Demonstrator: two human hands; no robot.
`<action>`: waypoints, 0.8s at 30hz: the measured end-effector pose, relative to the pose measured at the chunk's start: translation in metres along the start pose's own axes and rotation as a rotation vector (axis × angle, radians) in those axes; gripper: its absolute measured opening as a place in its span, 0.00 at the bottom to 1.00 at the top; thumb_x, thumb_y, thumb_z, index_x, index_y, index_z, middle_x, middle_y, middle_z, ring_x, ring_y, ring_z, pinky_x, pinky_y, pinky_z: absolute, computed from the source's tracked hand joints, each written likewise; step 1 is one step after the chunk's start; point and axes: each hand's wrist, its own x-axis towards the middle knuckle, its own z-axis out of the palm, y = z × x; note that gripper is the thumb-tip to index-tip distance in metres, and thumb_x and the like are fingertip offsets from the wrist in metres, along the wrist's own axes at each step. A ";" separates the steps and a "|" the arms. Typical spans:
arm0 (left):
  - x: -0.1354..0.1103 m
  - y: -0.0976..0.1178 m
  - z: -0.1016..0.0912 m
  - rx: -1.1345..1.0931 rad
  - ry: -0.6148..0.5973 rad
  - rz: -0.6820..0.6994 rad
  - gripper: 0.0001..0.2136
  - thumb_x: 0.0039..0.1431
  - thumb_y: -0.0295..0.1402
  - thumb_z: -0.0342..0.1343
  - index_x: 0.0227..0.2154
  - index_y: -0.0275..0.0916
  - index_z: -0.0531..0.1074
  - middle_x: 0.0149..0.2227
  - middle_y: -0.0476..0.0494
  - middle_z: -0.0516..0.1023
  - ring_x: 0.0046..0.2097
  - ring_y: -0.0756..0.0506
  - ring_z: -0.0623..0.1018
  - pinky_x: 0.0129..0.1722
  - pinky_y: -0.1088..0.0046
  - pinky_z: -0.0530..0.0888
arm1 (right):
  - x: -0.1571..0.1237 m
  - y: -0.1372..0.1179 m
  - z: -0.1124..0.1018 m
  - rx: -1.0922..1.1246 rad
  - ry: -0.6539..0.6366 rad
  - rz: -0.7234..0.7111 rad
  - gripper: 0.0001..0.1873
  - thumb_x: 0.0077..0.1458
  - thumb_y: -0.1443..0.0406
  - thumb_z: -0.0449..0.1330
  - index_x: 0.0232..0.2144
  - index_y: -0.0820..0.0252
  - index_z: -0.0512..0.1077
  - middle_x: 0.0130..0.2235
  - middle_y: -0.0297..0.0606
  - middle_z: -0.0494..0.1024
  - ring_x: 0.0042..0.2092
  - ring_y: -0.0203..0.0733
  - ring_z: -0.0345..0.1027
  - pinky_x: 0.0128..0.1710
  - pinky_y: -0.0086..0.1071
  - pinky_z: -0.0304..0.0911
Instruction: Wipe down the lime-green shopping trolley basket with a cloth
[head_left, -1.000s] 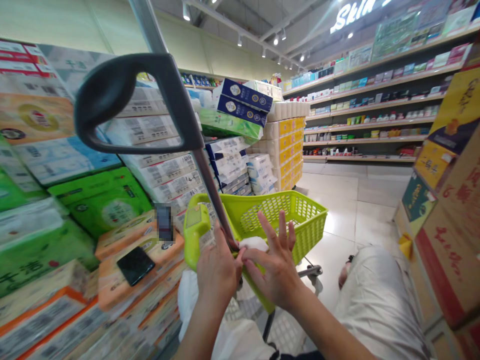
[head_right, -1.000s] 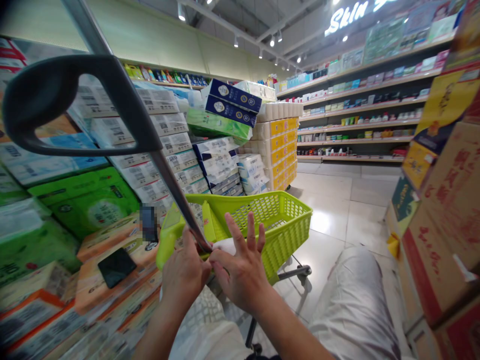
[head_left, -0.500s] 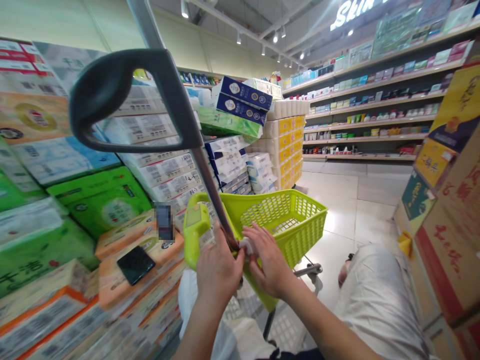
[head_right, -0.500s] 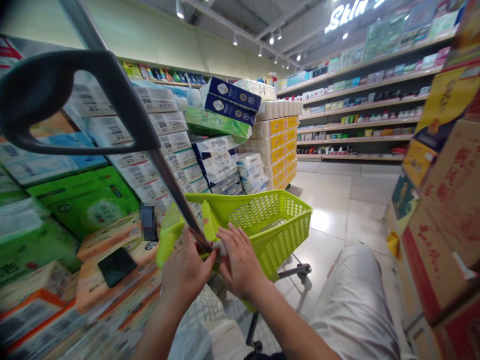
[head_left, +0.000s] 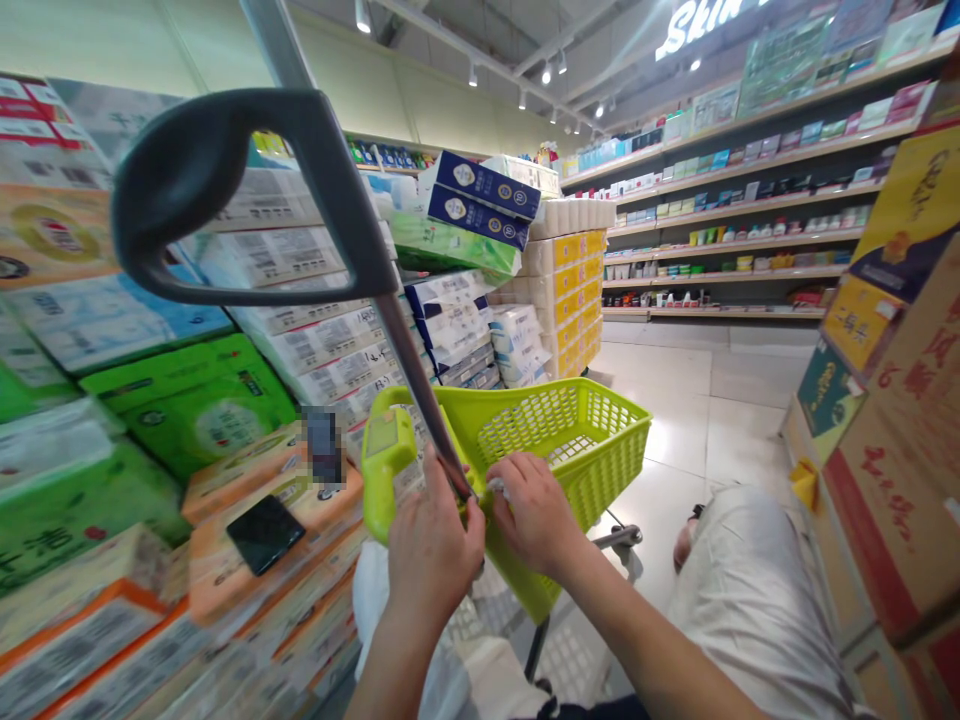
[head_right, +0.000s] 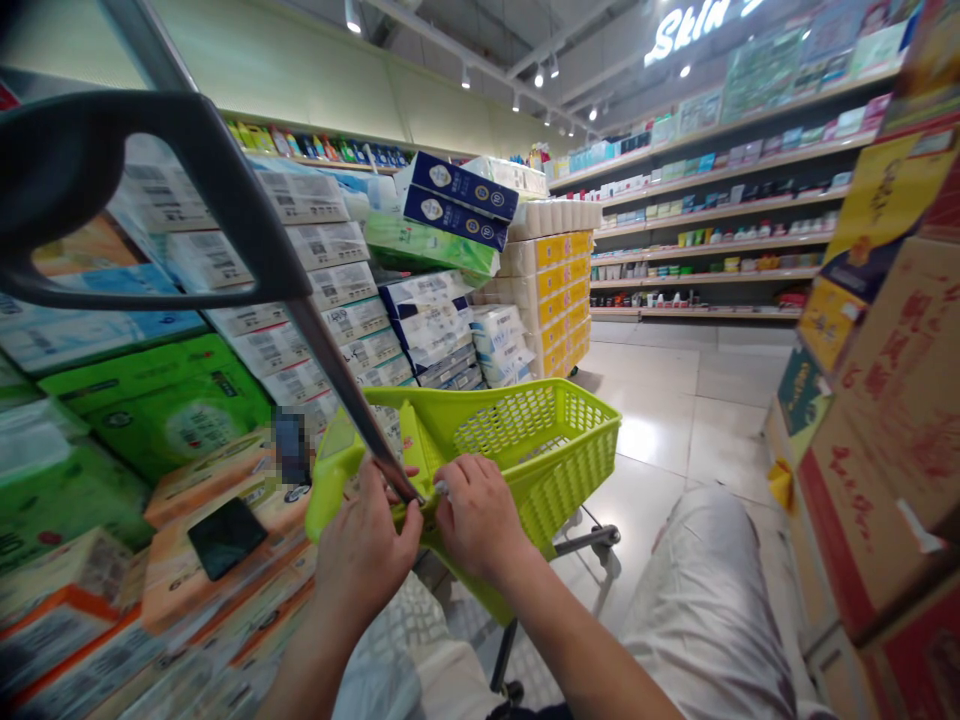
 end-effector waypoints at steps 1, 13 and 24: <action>0.000 -0.001 0.001 0.007 0.016 0.009 0.28 0.56 0.32 0.49 0.59 0.29 0.51 0.45 0.35 0.79 0.44 0.38 0.78 0.42 0.63 0.73 | 0.001 -0.004 0.003 0.025 -0.021 -0.010 0.09 0.54 0.71 0.51 0.37 0.58 0.68 0.37 0.40 0.70 0.41 0.46 0.62 0.44 0.38 0.60; -0.002 0.002 0.008 0.130 0.137 0.026 0.31 0.55 0.31 0.48 0.60 0.24 0.50 0.40 0.34 0.80 0.39 0.38 0.79 0.40 0.63 0.73 | -0.003 -0.003 0.020 0.056 0.085 0.110 0.11 0.61 0.68 0.46 0.36 0.58 0.68 0.37 0.41 0.72 0.42 0.44 0.63 0.46 0.38 0.58; -0.006 0.003 0.013 0.159 0.209 0.074 0.31 0.56 0.30 0.46 0.61 0.21 0.47 0.39 0.33 0.80 0.39 0.38 0.80 0.43 0.62 0.72 | -0.007 0.008 0.020 0.021 0.111 0.167 0.13 0.62 0.67 0.45 0.33 0.58 0.69 0.33 0.39 0.71 0.38 0.44 0.62 0.41 0.37 0.56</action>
